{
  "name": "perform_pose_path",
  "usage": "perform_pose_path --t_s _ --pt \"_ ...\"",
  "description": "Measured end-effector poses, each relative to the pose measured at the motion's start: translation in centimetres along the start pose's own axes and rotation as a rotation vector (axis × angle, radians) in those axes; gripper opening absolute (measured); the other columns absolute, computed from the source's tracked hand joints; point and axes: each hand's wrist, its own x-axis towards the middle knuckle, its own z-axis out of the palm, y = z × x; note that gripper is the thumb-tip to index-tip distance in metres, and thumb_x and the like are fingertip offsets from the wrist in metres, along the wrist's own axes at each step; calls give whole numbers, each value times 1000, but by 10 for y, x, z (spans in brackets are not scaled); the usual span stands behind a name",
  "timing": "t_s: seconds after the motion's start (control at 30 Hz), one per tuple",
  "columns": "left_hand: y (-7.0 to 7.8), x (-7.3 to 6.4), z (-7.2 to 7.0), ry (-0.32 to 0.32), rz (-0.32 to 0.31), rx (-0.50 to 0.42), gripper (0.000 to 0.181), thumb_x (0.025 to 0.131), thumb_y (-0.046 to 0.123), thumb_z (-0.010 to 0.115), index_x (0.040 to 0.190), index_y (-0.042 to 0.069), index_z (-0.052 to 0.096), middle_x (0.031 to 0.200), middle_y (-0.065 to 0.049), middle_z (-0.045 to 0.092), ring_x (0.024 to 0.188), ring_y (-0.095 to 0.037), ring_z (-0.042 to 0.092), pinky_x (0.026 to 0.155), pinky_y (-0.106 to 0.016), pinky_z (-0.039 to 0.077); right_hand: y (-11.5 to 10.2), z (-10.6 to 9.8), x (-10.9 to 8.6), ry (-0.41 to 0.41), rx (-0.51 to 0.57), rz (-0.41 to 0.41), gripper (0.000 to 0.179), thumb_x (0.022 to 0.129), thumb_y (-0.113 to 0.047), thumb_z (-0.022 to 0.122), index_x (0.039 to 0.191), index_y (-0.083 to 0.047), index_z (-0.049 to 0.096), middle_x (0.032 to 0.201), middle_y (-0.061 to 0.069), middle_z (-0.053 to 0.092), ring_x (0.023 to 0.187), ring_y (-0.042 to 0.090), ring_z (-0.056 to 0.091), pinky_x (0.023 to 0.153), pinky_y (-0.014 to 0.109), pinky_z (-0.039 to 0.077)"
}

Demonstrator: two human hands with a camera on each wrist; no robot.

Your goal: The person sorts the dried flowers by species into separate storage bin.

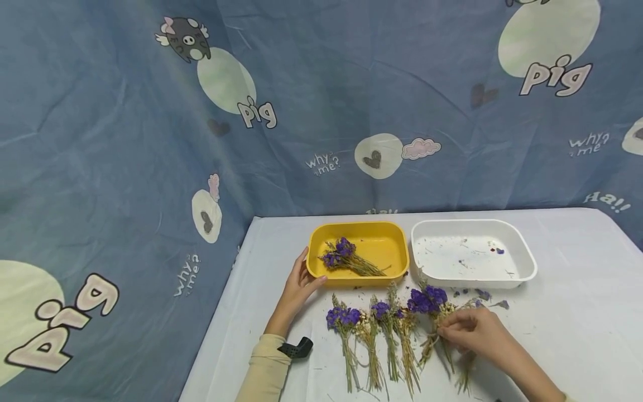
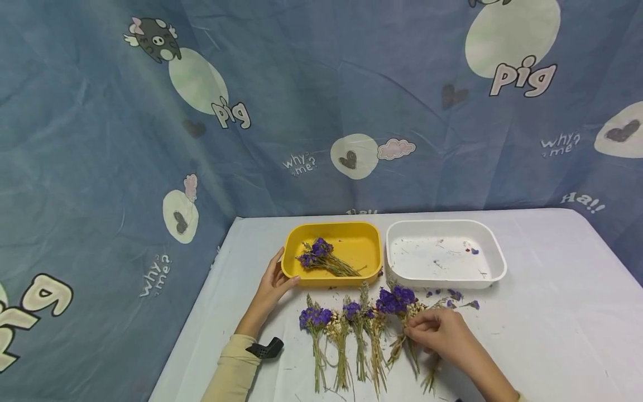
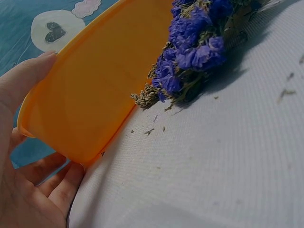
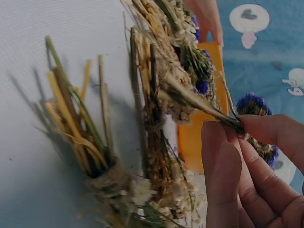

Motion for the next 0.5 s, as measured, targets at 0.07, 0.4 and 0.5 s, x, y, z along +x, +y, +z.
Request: perform_pose_path --t_s 0.07,0.4,0.5 --pt "1 1 0 3 3 2 94 95 20 77 166 32 17 156 -14 47 145 -32 48 119 -41 46 -2 -1 1 11 -20 -19 18 90 -15 78 100 0 77 87 11 79 66 5 69 57 27 63" --pt "-1 0 0 6 -14 15 96 94 23 78 167 32 16 157 -12 46 145 -32 49 117 -37 49 -8 -8 10 12 -44 -9 22 91 -14 77 104 4 77 89 13 79 70 3 70 58 26 62" --pt "-1 0 0 3 -17 30 97 94 27 79 167 31 15 158 -11 45 146 -32 48 117 -36 49 -11 -11 15 17 -70 -42 22 91 -14 78 104 4 77 90 13 79 71 2 71 59 25 62"
